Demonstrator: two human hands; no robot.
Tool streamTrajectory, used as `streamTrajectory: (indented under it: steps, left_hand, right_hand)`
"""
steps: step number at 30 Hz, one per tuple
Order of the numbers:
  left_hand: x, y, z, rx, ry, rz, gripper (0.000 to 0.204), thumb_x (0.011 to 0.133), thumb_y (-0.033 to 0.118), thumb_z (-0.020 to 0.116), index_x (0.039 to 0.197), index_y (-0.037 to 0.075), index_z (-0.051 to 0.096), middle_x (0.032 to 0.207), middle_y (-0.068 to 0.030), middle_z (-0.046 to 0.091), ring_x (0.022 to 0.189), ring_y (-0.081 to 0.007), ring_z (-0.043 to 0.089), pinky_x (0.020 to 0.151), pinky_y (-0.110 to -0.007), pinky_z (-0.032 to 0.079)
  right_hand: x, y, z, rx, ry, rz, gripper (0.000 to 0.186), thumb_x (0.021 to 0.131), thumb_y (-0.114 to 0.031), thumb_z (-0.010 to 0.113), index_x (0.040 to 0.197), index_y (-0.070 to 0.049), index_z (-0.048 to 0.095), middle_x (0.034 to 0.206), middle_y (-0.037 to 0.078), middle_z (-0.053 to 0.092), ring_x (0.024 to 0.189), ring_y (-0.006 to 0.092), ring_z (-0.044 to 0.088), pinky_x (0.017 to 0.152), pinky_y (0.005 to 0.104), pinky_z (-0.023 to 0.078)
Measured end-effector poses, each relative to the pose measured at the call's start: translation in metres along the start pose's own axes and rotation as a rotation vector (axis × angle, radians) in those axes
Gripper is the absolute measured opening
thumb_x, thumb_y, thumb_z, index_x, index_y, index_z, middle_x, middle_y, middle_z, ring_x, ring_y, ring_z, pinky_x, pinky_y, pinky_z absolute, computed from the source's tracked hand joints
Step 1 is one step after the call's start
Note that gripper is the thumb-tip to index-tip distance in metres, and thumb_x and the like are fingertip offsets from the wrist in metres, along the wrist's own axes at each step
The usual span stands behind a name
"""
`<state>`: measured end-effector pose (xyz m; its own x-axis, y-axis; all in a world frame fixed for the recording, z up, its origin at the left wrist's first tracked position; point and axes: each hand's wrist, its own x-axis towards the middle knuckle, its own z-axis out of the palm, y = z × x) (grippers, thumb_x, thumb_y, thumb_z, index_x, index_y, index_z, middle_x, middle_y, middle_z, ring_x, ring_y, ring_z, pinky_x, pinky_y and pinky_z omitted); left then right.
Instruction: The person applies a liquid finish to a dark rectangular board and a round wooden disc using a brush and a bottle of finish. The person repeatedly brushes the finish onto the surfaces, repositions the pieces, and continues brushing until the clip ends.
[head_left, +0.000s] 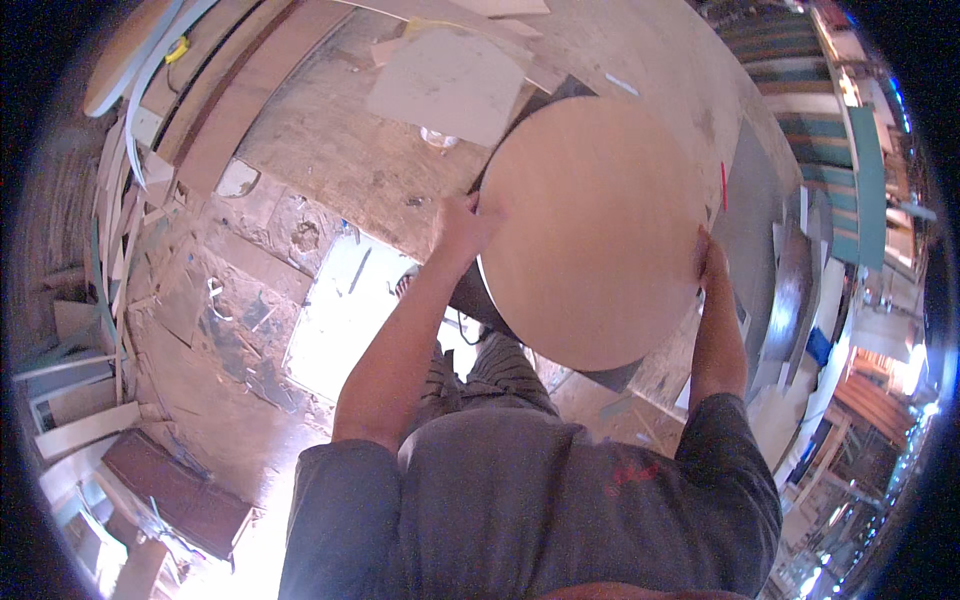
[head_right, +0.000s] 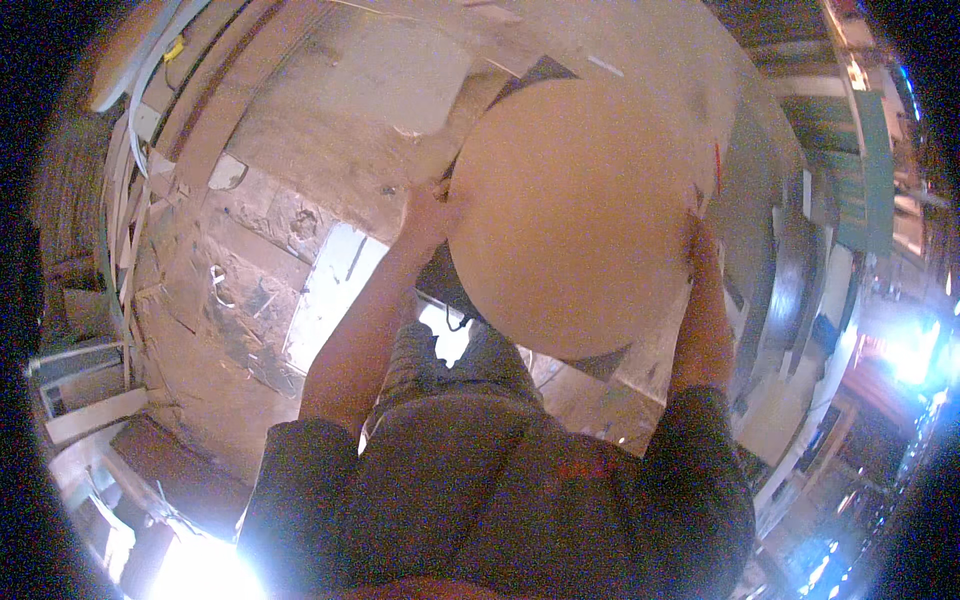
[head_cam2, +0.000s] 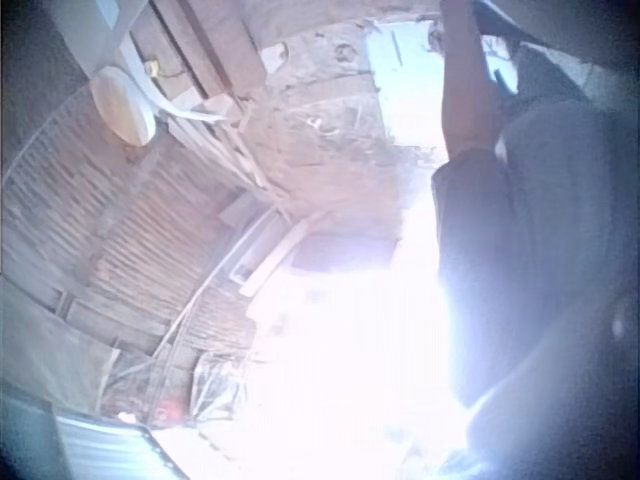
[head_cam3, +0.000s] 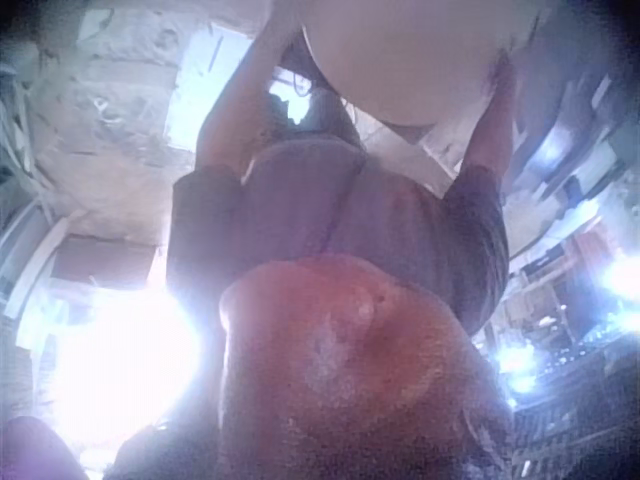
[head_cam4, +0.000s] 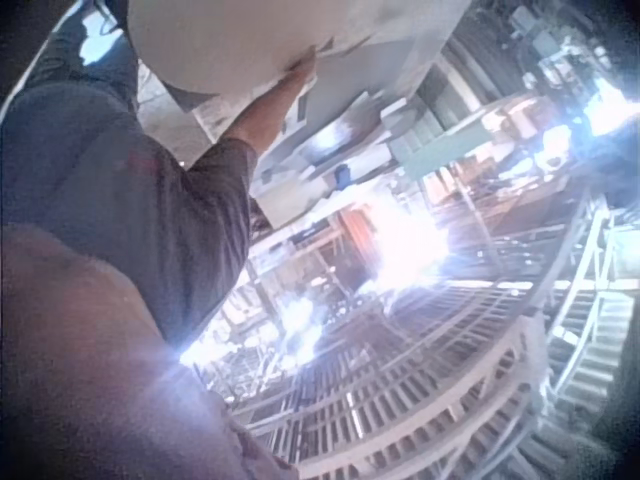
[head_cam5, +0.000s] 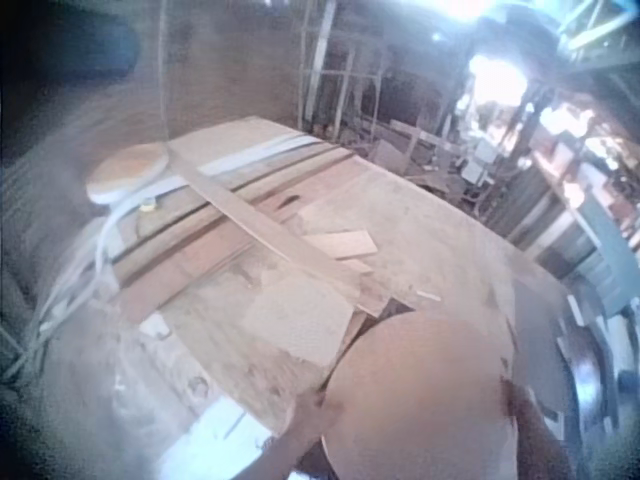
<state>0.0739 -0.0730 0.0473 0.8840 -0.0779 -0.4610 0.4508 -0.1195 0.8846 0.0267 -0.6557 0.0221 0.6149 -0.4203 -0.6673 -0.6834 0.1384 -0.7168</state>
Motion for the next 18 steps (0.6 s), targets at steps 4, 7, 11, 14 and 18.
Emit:
streamTrajectory:
  steps: [4, 7, 11, 14, 18]
  left_hand:
    - [0.005, 0.001, -0.004, 0.153, -0.045, -0.043, 0.049, 0.081, 0.036, 0.081, 0.117, 0.003, 0.075, 0.097, -0.0157, 0.078, 0.088, -0.0260, 0.077, 0.082, -0.038, 0.060]
    - [0.008, -0.017, -0.011, 0.140, -0.010, -0.044, 0.050, 0.080, 0.036, 0.082, 0.116, 0.003, 0.075, 0.099, -0.0166, 0.078, 0.089, -0.0272, 0.077, 0.083, -0.039, 0.059]
    - [0.005, -0.003, -0.002, 0.080, -0.034, -0.052, 0.049, 0.081, 0.032, 0.083, 0.117, 0.001, 0.075, 0.101, -0.0152, 0.078, 0.091, -0.0221, 0.076, 0.084, -0.036, 0.059]
    - [0.002, 0.005, 0.010, -0.176, -0.117, 0.031, 0.049, 0.081, 0.028, 0.085, 0.116, -0.003, 0.074, 0.100, -0.0132, 0.078, 0.091, -0.0171, 0.073, 0.085, -0.032, 0.057]
    - [0.013, -0.017, -0.001, -0.013, -0.058, -0.034, 0.048, 0.084, 0.026, 0.084, 0.116, -0.006, 0.072, 0.097, -0.0097, 0.076, 0.084, -0.0165, 0.068, 0.078, -0.032, 0.055]
  right_hand:
    - [0.014, 0.002, -0.027, -0.096, 0.065, -0.042, 0.068, 0.096, -0.045, 0.064, 0.141, 0.005, 0.055, 0.136, 0.018, 0.066, 0.118, 0.0322, 0.066, 0.108, 0.0424, 0.048]
    - [0.000, 0.003, 0.021, 0.002, 0.021, 0.000, 0.068, 0.096, -0.045, 0.064, 0.140, 0.005, 0.055, 0.135, 0.018, 0.066, 0.118, 0.0317, 0.066, 0.108, 0.0429, 0.048]
    - [0.011, 0.021, 0.004, -0.143, 0.122, -0.030, 0.067, 0.096, -0.046, 0.065, 0.139, 0.005, 0.056, 0.132, 0.017, 0.067, 0.115, 0.0313, 0.067, 0.106, 0.0421, 0.049]
    - [0.021, 0.027, -0.079, -0.124, 0.161, -0.183, 0.064, 0.095, -0.046, 0.067, 0.132, 0.005, 0.061, 0.126, 0.016, 0.069, 0.108, 0.0301, 0.069, 0.100, 0.0413, 0.051]
    - [0.020, 0.029, -0.005, -0.189, 0.232, -0.065, 0.062, 0.092, -0.049, 0.070, 0.126, 0.003, 0.066, 0.115, 0.014, 0.073, 0.097, 0.0266, 0.071, 0.092, 0.0391, 0.053]
